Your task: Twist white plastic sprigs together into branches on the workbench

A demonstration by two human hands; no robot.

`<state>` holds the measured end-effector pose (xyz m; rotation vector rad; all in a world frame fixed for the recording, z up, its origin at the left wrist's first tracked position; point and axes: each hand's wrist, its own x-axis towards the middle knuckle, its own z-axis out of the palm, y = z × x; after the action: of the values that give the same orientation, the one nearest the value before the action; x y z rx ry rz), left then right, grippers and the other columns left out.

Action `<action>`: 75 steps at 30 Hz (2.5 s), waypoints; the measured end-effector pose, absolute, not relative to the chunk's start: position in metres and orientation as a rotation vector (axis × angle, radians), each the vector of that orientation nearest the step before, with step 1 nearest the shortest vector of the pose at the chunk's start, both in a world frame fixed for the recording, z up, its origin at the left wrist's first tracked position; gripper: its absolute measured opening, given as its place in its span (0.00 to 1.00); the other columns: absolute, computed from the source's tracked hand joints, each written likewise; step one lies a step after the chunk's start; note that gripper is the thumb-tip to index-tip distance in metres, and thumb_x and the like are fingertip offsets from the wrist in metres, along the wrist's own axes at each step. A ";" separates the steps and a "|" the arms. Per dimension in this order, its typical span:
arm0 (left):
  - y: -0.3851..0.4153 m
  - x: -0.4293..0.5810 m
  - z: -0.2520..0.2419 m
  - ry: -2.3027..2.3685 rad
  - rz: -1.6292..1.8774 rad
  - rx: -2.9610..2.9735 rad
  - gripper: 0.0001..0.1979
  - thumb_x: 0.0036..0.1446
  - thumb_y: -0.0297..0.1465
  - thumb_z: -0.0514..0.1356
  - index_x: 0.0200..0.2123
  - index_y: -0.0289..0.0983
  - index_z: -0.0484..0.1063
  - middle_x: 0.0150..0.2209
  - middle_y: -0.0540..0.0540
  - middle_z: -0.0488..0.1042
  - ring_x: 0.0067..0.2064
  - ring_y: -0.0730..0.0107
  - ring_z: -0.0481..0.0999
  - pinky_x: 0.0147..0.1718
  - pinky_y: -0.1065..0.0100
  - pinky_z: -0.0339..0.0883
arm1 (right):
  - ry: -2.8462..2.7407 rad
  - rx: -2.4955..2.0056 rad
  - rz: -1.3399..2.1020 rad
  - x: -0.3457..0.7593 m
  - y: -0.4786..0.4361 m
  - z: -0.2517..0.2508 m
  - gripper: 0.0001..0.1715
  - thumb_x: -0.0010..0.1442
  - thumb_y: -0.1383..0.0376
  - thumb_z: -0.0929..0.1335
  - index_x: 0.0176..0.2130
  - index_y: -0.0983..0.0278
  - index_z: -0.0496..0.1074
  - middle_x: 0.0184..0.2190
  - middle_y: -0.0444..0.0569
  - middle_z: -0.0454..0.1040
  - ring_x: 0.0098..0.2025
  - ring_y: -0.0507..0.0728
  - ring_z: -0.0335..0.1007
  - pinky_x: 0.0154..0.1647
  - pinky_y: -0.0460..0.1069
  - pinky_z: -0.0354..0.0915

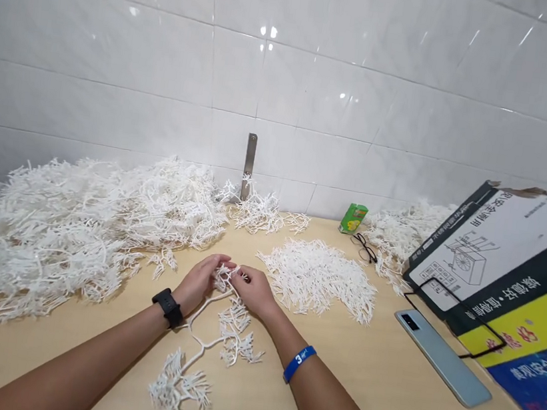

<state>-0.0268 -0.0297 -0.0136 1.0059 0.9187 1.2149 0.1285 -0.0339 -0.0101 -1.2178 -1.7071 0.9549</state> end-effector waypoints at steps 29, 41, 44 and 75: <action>-0.019 -0.014 -0.005 0.828 1.058 1.334 0.30 0.52 0.51 0.61 0.47 0.32 0.74 0.38 0.41 0.78 0.39 0.65 0.76 0.45 0.62 0.67 | -1.760 -1.106 0.869 0.139 -0.022 -0.011 0.19 0.54 0.53 0.66 0.22 0.64 0.65 0.20 0.40 0.62 0.25 0.50 0.55 0.27 0.46 0.52; -0.021 -0.021 -0.002 0.880 0.892 1.504 0.26 0.49 0.50 0.63 0.36 0.29 0.77 0.32 0.40 0.78 0.41 0.57 0.75 0.44 0.62 0.66 | -1.404 -0.995 1.243 0.139 -0.020 -0.011 0.18 0.47 0.53 0.70 0.30 0.66 0.73 0.22 0.43 0.68 0.24 0.49 0.58 0.25 0.46 0.53; -0.020 -0.021 -0.005 0.910 0.943 1.452 0.28 0.47 0.51 0.64 0.35 0.29 0.77 0.31 0.40 0.79 0.40 0.56 0.75 0.43 0.62 0.67 | -1.480 -1.033 1.144 0.138 -0.023 -0.011 0.17 0.50 0.53 0.68 0.27 0.65 0.72 0.22 0.43 0.67 0.25 0.50 0.59 0.27 0.46 0.54; -0.024 -0.015 -0.001 0.785 0.928 1.423 0.32 0.51 0.48 0.65 0.53 0.33 0.72 0.47 0.38 0.77 0.50 0.57 0.73 0.53 0.57 0.60 | -1.646 -1.014 1.039 0.146 -0.033 -0.005 0.18 0.56 0.55 0.67 0.38 0.65 0.77 0.34 0.49 0.77 0.36 0.55 0.70 0.38 0.49 0.64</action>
<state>-0.0154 -0.0236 -0.0007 1.4233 0.7852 0.9284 0.1463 -0.0332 -0.0052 -1.0143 -1.6457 1.0395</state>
